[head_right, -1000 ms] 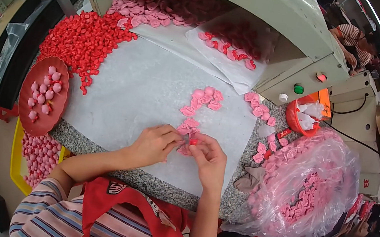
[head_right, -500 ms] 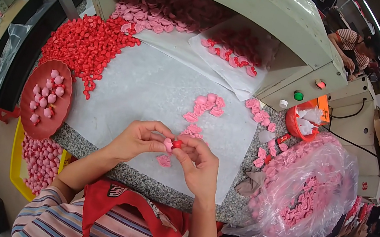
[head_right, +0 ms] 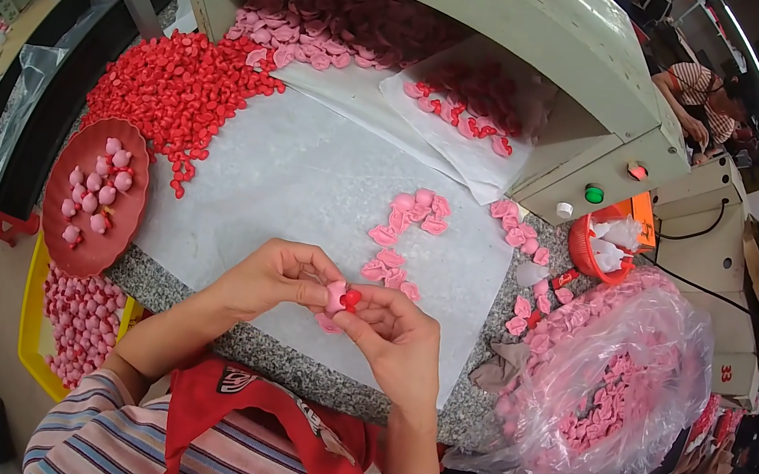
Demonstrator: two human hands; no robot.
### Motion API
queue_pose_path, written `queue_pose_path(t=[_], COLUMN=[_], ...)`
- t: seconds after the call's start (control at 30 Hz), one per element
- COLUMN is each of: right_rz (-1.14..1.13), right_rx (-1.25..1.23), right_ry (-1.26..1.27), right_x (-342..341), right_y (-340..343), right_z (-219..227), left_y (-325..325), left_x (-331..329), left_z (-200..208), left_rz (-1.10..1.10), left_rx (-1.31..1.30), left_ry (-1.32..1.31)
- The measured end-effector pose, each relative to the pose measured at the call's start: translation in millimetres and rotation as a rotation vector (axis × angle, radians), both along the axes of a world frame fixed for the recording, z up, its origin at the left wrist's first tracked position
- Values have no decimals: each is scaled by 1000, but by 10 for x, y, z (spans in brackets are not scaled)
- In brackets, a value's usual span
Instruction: Assembling small pink plastic toy components by hand at a factory workstation.
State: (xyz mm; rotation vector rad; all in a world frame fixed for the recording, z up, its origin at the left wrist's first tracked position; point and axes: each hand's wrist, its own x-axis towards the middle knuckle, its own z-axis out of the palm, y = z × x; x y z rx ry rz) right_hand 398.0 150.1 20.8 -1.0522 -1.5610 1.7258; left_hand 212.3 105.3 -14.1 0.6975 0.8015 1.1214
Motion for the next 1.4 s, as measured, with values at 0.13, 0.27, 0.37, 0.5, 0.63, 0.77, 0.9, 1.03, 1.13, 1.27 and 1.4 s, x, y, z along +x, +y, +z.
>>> queue_pose_path(t=[0.13, 0.27, 0.37, 0.5, 0.63, 0.77, 0.9, 1.03, 1.13, 1.27, 1.4], right_rz=[-154, -171, -151, -61, -112, -174, -126, -90, -74, -116, -184], right_rx=[136, 203, 34, 113, 256, 508, 566, 735, 774, 748, 734], right_ry=[-94, -113, 22, -51, -222, -399, -373, -460, -398, -322, -286], right_x=[-75, -108, -108, -44, -81, -116, -109, -144, -129, -152, -157], right_y=[-124, -190, -161, -145, -175, -243, -144, -114, -67, -33, 16], right_z=[70, 144, 145, 170, 173, 208, 153, 145, 24, -89, -239], left_y=[-53, 18, 21, -57, -78, -73, -50, -48, -28, 4, 120], left_x=[210, 108, 144, 158, 200, 216, 203, 200, 178, 207, 231], left_z=[73, 0, -1, 115, 137, 125, 62, 82, 147, 115, 70], left_rz=[243, 140, 84, 130, 130, 159, 131, 132, 105, 224, 242], left_rx=[160, -24, -182, 15, 33, 26, 39, 65, 52, 213, 177], left_ry=[318, -41, -247, 25, 105, 143, 75, 115, 206, 391, 499])
